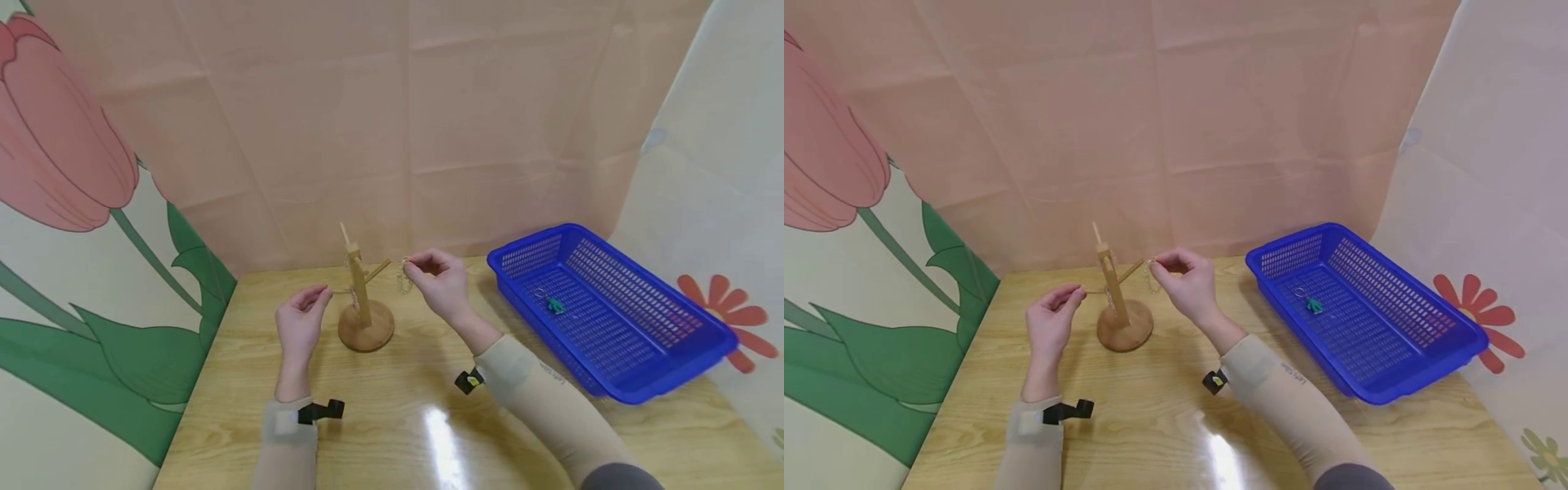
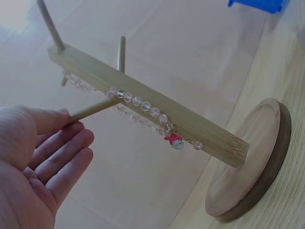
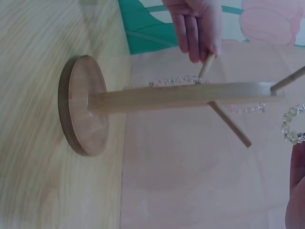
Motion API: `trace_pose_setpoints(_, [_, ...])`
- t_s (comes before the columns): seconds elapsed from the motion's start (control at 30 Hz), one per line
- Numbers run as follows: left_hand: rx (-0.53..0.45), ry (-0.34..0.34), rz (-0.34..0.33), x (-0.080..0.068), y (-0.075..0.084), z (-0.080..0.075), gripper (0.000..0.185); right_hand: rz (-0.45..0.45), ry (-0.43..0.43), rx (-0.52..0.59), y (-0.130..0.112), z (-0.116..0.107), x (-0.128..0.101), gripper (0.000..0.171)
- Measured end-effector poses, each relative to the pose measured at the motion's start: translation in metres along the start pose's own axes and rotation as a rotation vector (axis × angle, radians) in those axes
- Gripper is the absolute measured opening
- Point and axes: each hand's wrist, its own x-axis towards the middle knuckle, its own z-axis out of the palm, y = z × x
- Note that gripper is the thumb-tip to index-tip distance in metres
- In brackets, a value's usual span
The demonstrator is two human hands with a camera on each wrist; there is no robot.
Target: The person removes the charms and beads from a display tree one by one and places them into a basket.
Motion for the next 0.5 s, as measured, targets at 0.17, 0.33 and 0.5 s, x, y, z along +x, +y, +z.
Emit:
trace_pose_setpoints(0.17, [0.004,0.01,-0.022,0.0,0.001,0.002,0.015,0.006,0.003,0.02,-0.017,-0.008,0.005,0.003])
trace_pose_setpoints(0.33, [0.029,0.009,-0.048,0.001,0.004,0.005,0.017,0.009,0.044,0.049,0.005,-0.018,0.012,0.007])
trace_pose_setpoints(0.5, [0.025,0.011,-0.059,0.001,0.004,0.005,0.016,0.028,0.041,0.027,0.016,-0.026,0.015,0.005])
